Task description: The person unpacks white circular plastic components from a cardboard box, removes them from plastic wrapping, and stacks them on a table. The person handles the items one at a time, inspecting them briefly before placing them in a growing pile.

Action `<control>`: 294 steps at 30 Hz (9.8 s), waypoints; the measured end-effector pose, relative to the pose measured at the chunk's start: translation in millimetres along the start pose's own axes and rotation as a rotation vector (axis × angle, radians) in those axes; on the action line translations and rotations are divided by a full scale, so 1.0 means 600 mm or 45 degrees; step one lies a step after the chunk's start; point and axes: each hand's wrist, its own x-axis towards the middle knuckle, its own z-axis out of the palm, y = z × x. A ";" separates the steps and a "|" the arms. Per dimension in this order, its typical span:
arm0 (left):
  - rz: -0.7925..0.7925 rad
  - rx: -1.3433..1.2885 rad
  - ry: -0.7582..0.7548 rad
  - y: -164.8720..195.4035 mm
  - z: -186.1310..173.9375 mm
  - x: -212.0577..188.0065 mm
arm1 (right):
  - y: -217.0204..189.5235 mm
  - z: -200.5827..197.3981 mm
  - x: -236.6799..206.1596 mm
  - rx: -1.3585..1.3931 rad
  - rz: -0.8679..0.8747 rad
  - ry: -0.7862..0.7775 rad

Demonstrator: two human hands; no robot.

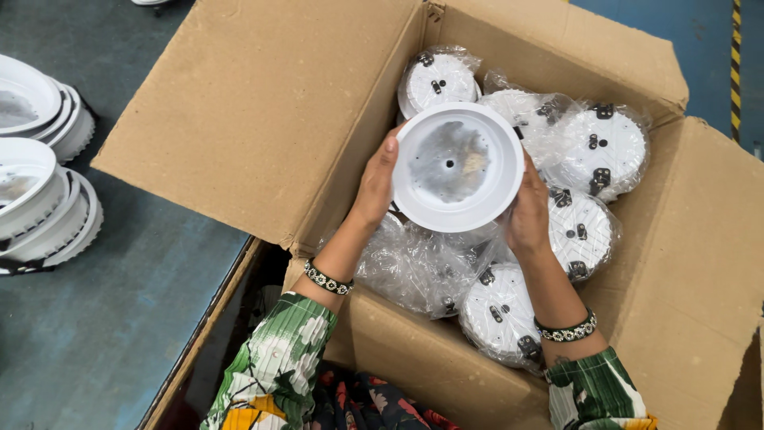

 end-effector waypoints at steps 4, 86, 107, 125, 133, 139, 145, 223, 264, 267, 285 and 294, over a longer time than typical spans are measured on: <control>0.096 0.011 -0.012 0.003 -0.004 -0.003 | 0.004 -0.001 -0.003 0.000 0.015 -0.034; -0.012 -0.145 1.400 0.166 -0.426 -0.103 | 0.002 0.060 0.011 -1.308 0.638 -1.024; -0.171 1.600 -0.639 0.040 0.027 0.092 | -0.047 0.119 -0.050 -1.806 0.376 -1.328; -0.168 2.528 -0.806 -0.251 0.003 0.059 | -0.056 0.108 -0.050 -1.952 0.498 -1.243; -0.002 1.975 -0.238 -0.125 -0.045 0.105 | -0.064 0.076 -0.029 -1.956 0.458 -0.995; -0.081 1.870 0.155 -0.032 -0.037 0.074 | -0.075 0.057 -0.015 -2.018 0.481 -0.651; 0.472 1.298 0.688 0.020 -0.030 0.012 | -0.089 0.042 -0.004 -1.917 0.345 -0.343; -0.025 0.318 0.469 -0.015 0.023 -0.011 | -0.001 -0.085 0.039 -0.559 0.356 0.137; -0.385 0.673 0.282 -0.005 0.011 -0.006 | -0.053 -0.105 0.053 -0.041 -0.218 0.741; -0.408 0.680 0.446 -0.002 0.009 -0.003 | -0.074 -0.121 0.050 -0.054 -0.460 0.777; 0.086 0.486 0.394 0.005 0.018 -0.016 | -0.018 -0.083 0.021 -0.497 0.255 -0.382; 0.096 0.545 0.345 0.017 0.018 -0.023 | -0.042 -0.041 0.007 -0.357 0.045 -0.307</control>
